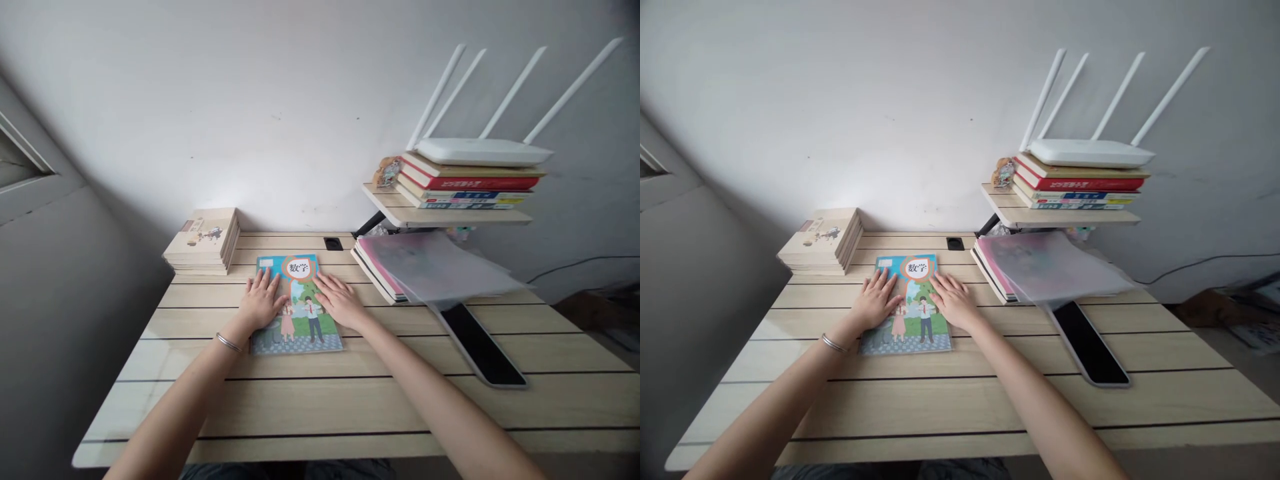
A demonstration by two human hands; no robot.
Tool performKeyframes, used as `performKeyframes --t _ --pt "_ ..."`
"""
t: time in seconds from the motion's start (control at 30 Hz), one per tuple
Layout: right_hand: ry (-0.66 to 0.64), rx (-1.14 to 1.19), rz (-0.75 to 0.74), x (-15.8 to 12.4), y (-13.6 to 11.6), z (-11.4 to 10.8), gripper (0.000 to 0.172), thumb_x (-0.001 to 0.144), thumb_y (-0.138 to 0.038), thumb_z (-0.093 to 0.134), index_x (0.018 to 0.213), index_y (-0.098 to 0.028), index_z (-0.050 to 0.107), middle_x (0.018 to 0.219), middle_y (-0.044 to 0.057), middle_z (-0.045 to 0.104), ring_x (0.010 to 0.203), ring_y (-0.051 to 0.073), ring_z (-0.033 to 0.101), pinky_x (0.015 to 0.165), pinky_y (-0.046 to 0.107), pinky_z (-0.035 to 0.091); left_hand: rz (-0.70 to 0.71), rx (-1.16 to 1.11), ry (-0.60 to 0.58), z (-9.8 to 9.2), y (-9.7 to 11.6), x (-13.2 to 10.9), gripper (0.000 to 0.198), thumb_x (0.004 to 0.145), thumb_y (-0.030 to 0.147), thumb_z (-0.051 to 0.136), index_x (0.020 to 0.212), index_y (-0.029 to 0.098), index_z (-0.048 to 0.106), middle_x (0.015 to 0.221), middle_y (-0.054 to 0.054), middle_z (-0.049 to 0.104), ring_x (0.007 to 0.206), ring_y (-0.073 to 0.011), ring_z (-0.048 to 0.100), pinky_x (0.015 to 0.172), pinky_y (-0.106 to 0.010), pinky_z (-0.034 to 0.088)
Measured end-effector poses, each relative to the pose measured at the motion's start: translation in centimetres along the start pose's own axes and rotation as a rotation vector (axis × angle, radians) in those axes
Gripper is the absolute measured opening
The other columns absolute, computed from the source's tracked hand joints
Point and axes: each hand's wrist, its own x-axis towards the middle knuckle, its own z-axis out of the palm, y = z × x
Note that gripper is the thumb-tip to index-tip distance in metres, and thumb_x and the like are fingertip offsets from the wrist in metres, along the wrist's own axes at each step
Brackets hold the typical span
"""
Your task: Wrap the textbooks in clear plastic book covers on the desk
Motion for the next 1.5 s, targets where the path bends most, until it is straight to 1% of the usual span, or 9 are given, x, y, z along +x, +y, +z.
performKeyframes --t 0.13,0.23,0.4,0.53,0.7,0.87,1.0,1.13,1.5 --pt "-0.065 0.027 -0.043 -1.6 -1.0 -1.1 0.057 0.095 -0.048 0.028 0.147 -0.025 0.028 0.155 0.003 0.017 0.142 0.028 0.015 0.111 0.049 0.024 0.109 0.015 0.095 -0.9 2.4 -2.2 0.051 0.096 0.040 0.029 0.138 0.015 0.042 0.150 -0.015 0.030 0.140 -0.0302 0.021 0.109 -0.060 0.017" --pt "-0.111 0.025 -0.119 -4.3 -2.1 -1.7 0.064 0.093 -0.055 0.029 0.149 -0.026 0.020 0.156 0.003 0.009 0.143 0.029 0.004 0.111 0.055 0.019 0.309 -0.003 0.110 -0.5 4.3 -5.1 0.059 0.094 0.050 0.029 0.142 0.017 0.036 0.151 -0.013 0.029 0.141 -0.0286 0.020 0.111 -0.057 0.017" --pt "-0.150 0.031 -0.128 -8.5 -2.2 -1.0 0.056 0.096 -0.048 0.026 0.148 -0.033 0.013 0.155 0.001 0.018 0.143 0.027 0.007 0.111 0.060 0.011 0.351 -0.002 0.099 1.0 4.3 -7.6 0.065 0.090 0.058 0.032 0.144 0.021 0.032 0.151 -0.013 0.030 0.139 -0.0302 0.025 0.111 -0.053 0.018" --pt "-0.108 0.099 -0.106 -8.8 -1.3 -0.8 0.053 0.097 -0.044 0.026 0.148 -0.033 0.017 0.154 0.002 0.024 0.143 0.025 0.009 0.112 0.057 0.011 0.340 0.006 0.094 0.6 4.0 -7.4 0.064 0.090 0.056 0.035 0.144 0.020 0.033 0.151 -0.013 0.029 0.139 -0.0309 0.026 0.110 -0.054 0.018" --pt "-0.013 0.362 -0.134 -7.8 0.5 -2.4 0.044 0.096 -0.041 0.030 0.130 -0.027 0.054 0.144 0.007 0.042 0.134 0.024 0.035 0.108 0.047 0.031 0.414 0.018 0.118 -0.7 8.9 -8.6 0.051 0.092 0.041 0.039 0.137 0.017 0.045 0.146 -0.011 0.040 0.135 -0.0280 0.034 0.111 -0.054 0.021" --pt "0.249 0.493 0.049 -9.4 -0.7 -2.8 0.034 0.091 -0.042 0.042 0.094 -0.021 0.067 0.094 0.009 0.060 0.095 0.021 0.058 0.086 0.037 0.049 0.453 0.019 0.173 -0.5 13.5 -11.2 0.045 0.091 0.031 0.043 0.129 0.011 0.054 0.135 -0.014 0.053 0.124 -0.0262 0.048 0.106 -0.044 0.034" --pt "0.405 0.237 0.261 -10.8 -5.6 -1.1 0.037 0.084 -0.047 0.051 0.102 -0.016 0.058 0.103 0.015 0.057 0.100 0.029 0.053 0.087 0.045 0.044 0.290 0.066 0.234 0.5 11.7 -12.2 0.050 0.089 0.030 0.043 0.135 0.009 0.047 0.140 -0.017 0.046 0.132 -0.0297 0.039 0.106 -0.050 0.032" --pt "0.371 0.111 0.396 -10.8 -9.0 0.9 0.059 0.085 -0.055 0.046 0.129 -0.016 0.044 0.132 0.022 0.046 0.118 0.037 0.045 0.091 0.053 0.038 0.251 0.097 0.275 1.6 8.9 -12.7 0.053 0.089 0.033 0.040 0.135 0.008 0.046 0.144 -0.016 0.041 0.134 -0.0287 0.035 0.105 -0.049 0.033" --pt "0.395 0.056 0.505 -12.9 -5.0 1.2 0.034 0.088 -0.036 0.043 0.117 -0.024 0.055 0.125 0.014 0.056 0.109 0.034 0.049 0.088 0.052 0.036 0.198 0.124 0.318 1.6 0.2 -16.1 0.068 0.092 0.046 0.033 0.149 0.013 0.014 0.146 -0.015 0.039 0.134 -0.0247 0.037 0.110 -0.044 0.027"
